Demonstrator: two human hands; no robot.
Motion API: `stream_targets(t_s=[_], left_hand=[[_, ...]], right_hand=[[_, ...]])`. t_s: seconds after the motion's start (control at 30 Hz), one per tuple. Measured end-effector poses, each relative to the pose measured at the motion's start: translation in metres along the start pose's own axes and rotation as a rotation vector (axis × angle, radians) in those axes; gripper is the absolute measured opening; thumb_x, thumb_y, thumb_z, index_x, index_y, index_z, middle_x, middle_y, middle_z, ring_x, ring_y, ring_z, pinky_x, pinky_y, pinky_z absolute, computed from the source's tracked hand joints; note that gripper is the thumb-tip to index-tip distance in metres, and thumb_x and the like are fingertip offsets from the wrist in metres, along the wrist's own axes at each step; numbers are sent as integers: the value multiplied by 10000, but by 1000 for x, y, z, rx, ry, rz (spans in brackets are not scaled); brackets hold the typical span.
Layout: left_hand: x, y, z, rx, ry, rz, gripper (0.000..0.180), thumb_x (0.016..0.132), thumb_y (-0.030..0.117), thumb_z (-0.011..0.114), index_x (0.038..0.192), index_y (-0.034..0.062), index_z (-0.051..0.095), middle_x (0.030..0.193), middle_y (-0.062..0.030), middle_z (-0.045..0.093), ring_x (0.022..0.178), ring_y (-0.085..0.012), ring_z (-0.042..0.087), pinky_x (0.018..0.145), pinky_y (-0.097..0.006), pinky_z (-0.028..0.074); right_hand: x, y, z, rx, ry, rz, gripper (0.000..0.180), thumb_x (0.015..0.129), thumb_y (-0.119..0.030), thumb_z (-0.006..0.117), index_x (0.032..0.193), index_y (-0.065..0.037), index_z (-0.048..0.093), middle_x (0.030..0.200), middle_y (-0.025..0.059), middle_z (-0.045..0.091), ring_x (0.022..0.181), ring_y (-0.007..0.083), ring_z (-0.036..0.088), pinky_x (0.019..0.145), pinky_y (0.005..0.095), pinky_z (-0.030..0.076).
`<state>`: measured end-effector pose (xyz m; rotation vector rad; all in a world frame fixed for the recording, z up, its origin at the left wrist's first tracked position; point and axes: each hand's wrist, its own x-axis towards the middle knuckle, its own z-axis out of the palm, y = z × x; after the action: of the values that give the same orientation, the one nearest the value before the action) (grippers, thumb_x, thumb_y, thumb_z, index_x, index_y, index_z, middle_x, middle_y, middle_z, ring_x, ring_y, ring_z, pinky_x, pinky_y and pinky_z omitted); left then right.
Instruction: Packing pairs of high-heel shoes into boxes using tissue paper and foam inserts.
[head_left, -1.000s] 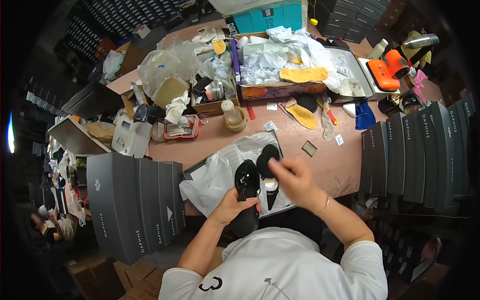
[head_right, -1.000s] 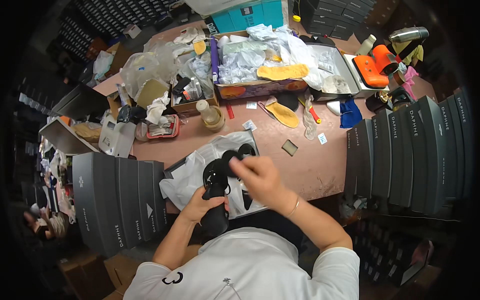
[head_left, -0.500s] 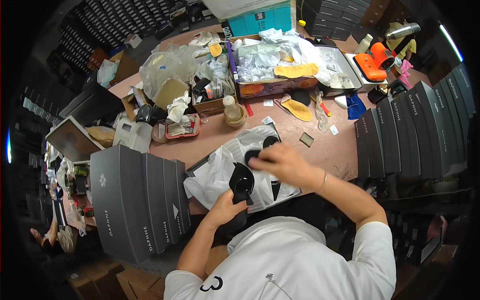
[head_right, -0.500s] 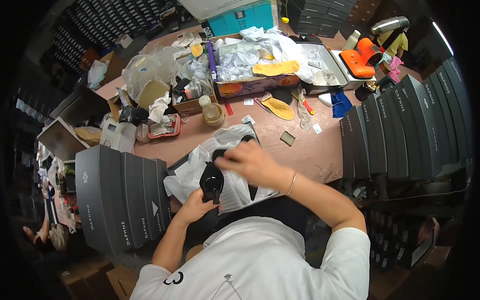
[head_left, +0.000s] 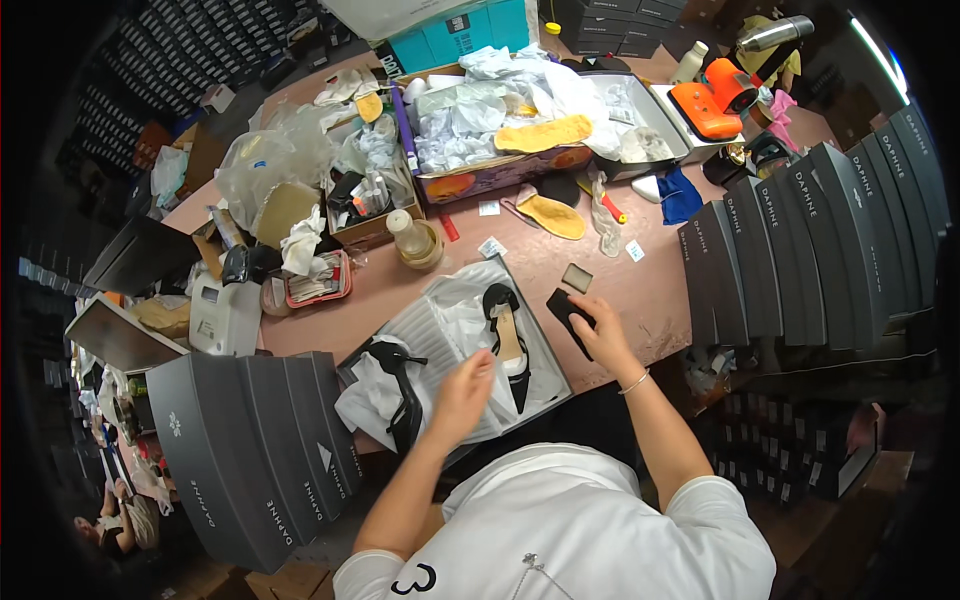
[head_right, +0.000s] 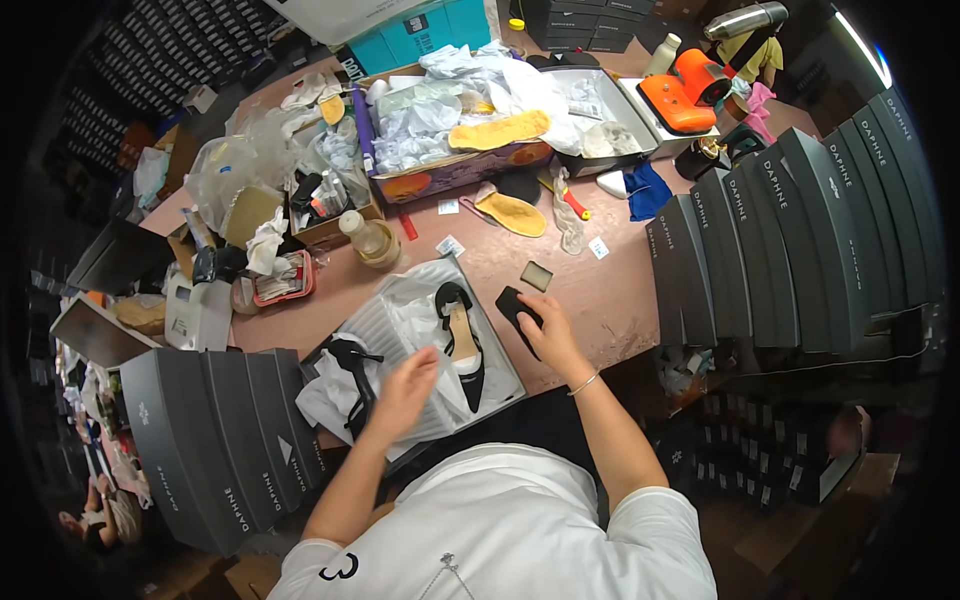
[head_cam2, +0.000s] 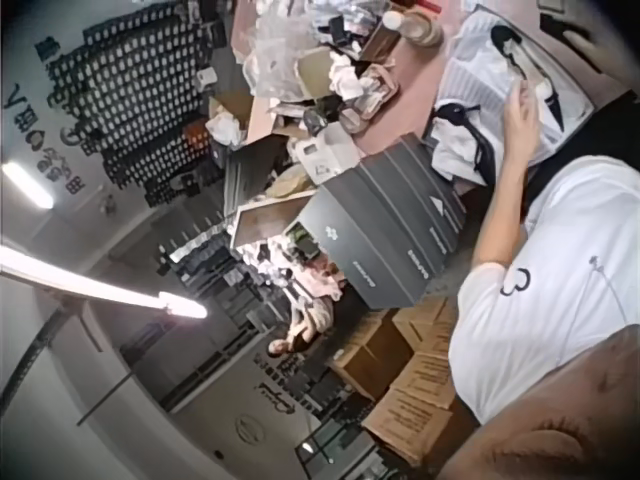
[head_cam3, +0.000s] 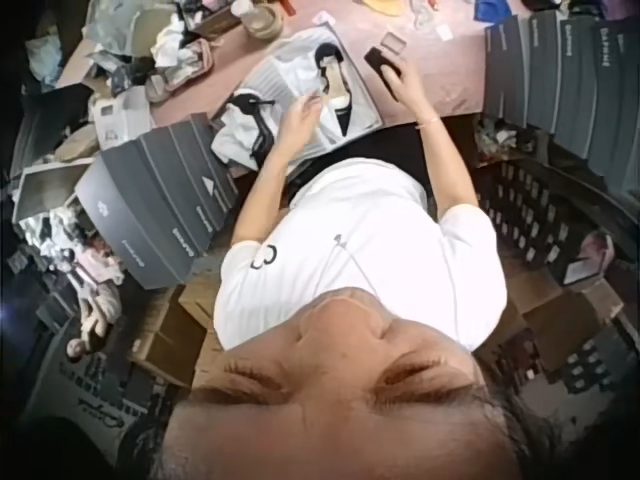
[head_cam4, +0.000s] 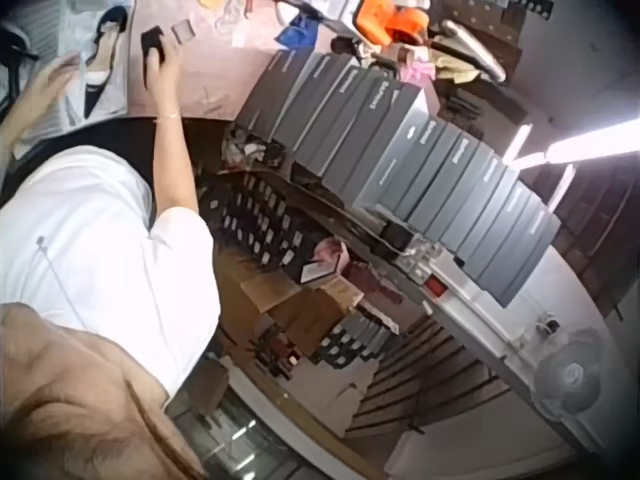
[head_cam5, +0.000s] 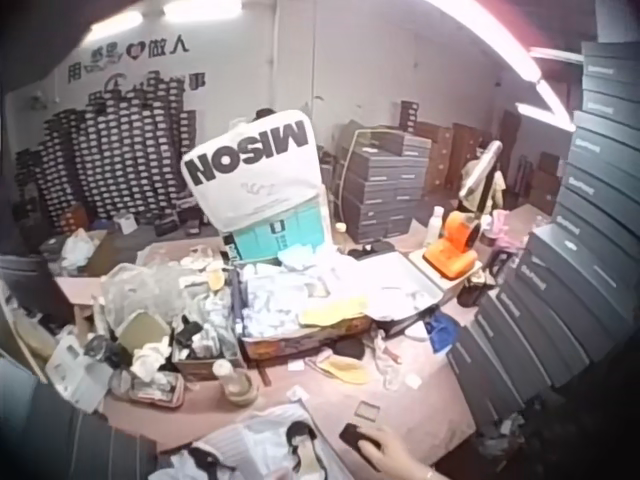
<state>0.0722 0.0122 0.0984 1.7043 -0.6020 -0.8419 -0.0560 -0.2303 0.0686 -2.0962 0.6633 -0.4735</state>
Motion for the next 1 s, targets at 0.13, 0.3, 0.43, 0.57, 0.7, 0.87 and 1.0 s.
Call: stream_targets(t_s=[0.13,0.3,0.43,0.57,0.7,0.87,1.0], left_hand=[[56,-105,91,-10,252,-157,611,817,61,596,1339,-80,311,1334,-280,388,1219,-394,428,1017,-411,354],[86,-98,98,134,519,-162,674,709,59,681,1266,-55,320,1187,-230,465,1114,-358,475,977,-416,365],[91,-91,79,102,542,-305,601,686,104,734,1167,-34,400,946,-142,584,867,-257,597,813,-352,469],[73,-49,64,-442,454,-264,405,798,32,636,1149,-24,444,981,-88,614,888,-149,587,791,-288,469],[47,14,31,-392,284,-237,248,954,190,481,1114,2,510,952,-71,623,848,-121,580,764,-247,457],[31,49,6,-347,136,-269,286,944,245,516,1019,-27,565,886,-108,654,749,-181,618,680,-323,491],[15,62,-2,544,171,24,313,867,235,600,1020,-37,578,799,-258,631,785,-426,619,678,-459,488]], right_hand=[[0,-4,-2,96,-54,69,317,837,-88,623,1140,3,615,1039,149,600,970,257,587,863,318,449],[50,25,-19,1,94,19,377,848,-116,613,1205,-5,567,1091,194,568,1018,329,562,879,361,453],[147,53,-21,-218,171,-95,376,844,-134,610,1211,-61,575,1107,176,539,999,355,547,853,412,457],[225,111,3,-650,161,-175,385,832,-184,623,1214,-162,581,1165,134,534,1041,317,533,830,466,435],[223,98,9,-478,107,-163,364,839,-118,584,1203,-115,592,1183,148,525,1030,322,534,857,448,435],[119,-82,-12,95,-259,-633,498,732,55,570,1205,-97,603,1146,166,548,1032,332,543,859,405,448],[82,-155,-14,-99,-350,-1019,516,683,-53,669,1190,-120,599,1084,107,583,942,256,570,799,356,438]])
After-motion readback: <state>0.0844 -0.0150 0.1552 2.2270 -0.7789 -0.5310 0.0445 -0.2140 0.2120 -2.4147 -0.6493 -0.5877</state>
